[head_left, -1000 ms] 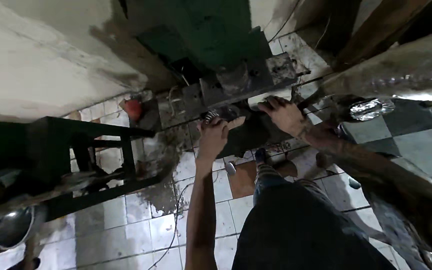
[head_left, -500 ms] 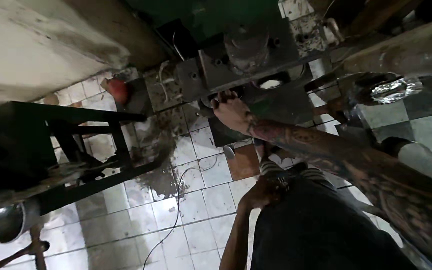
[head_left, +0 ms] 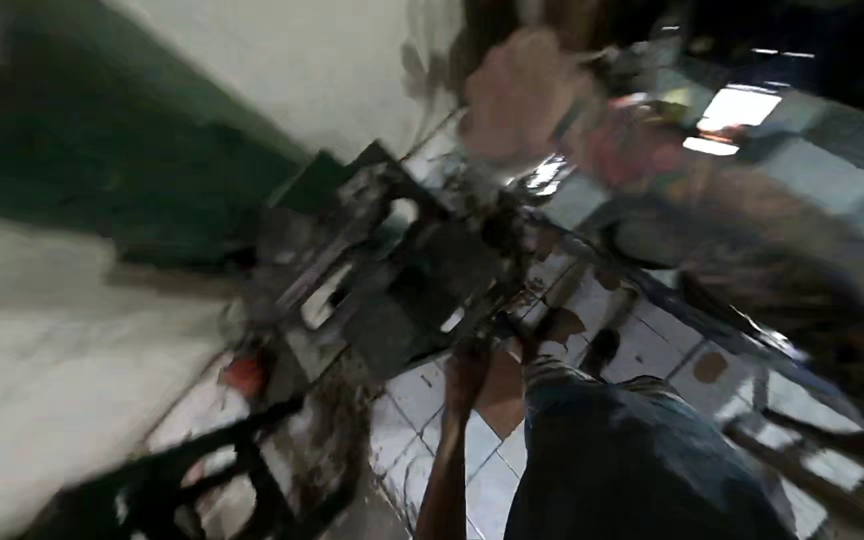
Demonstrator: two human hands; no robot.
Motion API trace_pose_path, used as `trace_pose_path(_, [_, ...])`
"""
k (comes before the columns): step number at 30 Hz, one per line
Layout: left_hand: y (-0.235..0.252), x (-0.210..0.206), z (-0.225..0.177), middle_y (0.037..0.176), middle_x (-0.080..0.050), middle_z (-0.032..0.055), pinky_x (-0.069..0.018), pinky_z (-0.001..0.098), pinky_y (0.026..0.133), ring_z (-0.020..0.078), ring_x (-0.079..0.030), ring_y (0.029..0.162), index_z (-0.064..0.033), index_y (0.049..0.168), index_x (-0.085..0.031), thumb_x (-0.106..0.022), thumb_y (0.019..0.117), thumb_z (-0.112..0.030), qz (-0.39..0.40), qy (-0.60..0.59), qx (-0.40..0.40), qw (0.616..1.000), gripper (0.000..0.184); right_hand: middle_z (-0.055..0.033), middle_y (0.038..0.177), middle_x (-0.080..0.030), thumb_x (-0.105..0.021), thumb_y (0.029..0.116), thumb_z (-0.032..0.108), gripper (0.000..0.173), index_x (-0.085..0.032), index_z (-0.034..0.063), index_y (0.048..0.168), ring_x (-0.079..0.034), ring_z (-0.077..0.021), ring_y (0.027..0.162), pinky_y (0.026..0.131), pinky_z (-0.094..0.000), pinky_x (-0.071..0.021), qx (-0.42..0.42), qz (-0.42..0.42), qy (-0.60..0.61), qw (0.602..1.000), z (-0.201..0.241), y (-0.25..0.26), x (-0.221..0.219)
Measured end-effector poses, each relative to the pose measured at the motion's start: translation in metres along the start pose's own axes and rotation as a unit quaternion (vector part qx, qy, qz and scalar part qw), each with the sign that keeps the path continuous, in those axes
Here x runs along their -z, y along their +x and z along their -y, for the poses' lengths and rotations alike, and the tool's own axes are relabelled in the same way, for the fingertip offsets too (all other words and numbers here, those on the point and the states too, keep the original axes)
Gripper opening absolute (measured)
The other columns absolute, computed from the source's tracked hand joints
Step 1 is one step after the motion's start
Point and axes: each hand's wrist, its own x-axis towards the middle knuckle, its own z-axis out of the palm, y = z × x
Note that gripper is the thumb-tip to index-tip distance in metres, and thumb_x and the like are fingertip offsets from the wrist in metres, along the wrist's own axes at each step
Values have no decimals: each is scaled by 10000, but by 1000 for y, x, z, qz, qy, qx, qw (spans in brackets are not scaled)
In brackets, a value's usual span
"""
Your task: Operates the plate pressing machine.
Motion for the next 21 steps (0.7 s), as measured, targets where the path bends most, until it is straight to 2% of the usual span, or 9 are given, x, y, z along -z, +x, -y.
trace_pose_path(1, [11,6,-24,1101,-721,251,-548,569,942,380,-713,1029,58,1269,-650,-682,968,-204,-59,5,-29,998,401,-267,1009,-664,-464,1028,398,485,-681,-35,1010,-634,-481,1037,859,-642,-465,-5,-52,17,998,-19,-48,-21])
trace_pose_path(3, [44,10,-81,1137,-726,205,-582,470,941,299,-720,1039,38,1241,-672,-707,953,-194,-133,-5,-145,980,371,-268,1009,-657,-496,1008,385,432,-701,5,1024,-630,-486,991,828,-627,-499,-14,-131,24,991,-47,-139,-74])
trace_pose_path(4, [61,6,-113,1207,-701,225,-576,459,957,315,-706,1088,42,1222,-689,-709,951,-184,-135,-5,-202,970,353,-296,1102,-650,-522,1004,362,416,-698,7,1131,-625,-500,1031,852,-631,-504,-52,-92,40,994,-54,-183,-94])
trace_pose_path(6, [95,-12,-174,1457,-543,249,-506,493,1056,381,-603,1270,9,1279,-680,-690,981,-243,-68,38,-236,969,390,-383,1240,-581,-559,1016,352,544,-560,-33,1402,-601,-574,1094,867,-681,-504,-189,88,93,974,-63,-253,-128])
trace_pose_path(8, [138,-47,-212,1509,-500,206,-516,505,1043,361,-602,1268,-53,1309,-671,-667,997,-349,-17,106,-285,952,431,-422,1296,-538,-469,1048,438,695,-363,-31,1550,-566,-615,1149,895,-709,-470,-340,271,158,886,-90,-283,-174])
trace_pose_path(10, [177,-84,-231,1537,-464,224,-492,535,1066,387,-571,1305,-32,1325,-649,-644,1010,-373,32,154,-345,925,465,-407,1346,-539,-339,1054,568,761,-396,-20,1534,-541,-615,1218,961,-749,-425,-422,298,220,828,-118,-321,-252])
trace_pose_path(13, [216,-121,-233,1536,-469,212,-446,498,1129,360,-518,1371,-29,1286,-671,-659,990,-399,34,176,-384,906,474,-325,1344,-601,-259,1060,573,728,-565,11,1408,-557,-534,1273,1020,-696,-432,-467,256,275,800,-143,-377,-346])
trace_pose_path(17, [221,-117,-238,1470,-521,237,-489,499,1067,372,-568,1298,-13,1185,-727,-735,943,-335,37,180,-390,902,403,-287,1328,-629,-363,1095,392,540,-581,3,1400,-577,-444,1291,1109,-605,-406,-488,188,421,741,-152,-403,-401])
trace_pose_path(21, [207,-100,-260,1391,-601,214,-474,547,1054,377,-596,1257,-95,1295,-711,-631,1025,-359,91,251,-343,901,385,-270,1289,-647,-492,1073,354,457,-630,6,1336,-602,-425,1242,1085,-592,-432,-503,203,447,711,-141,-413,-436])
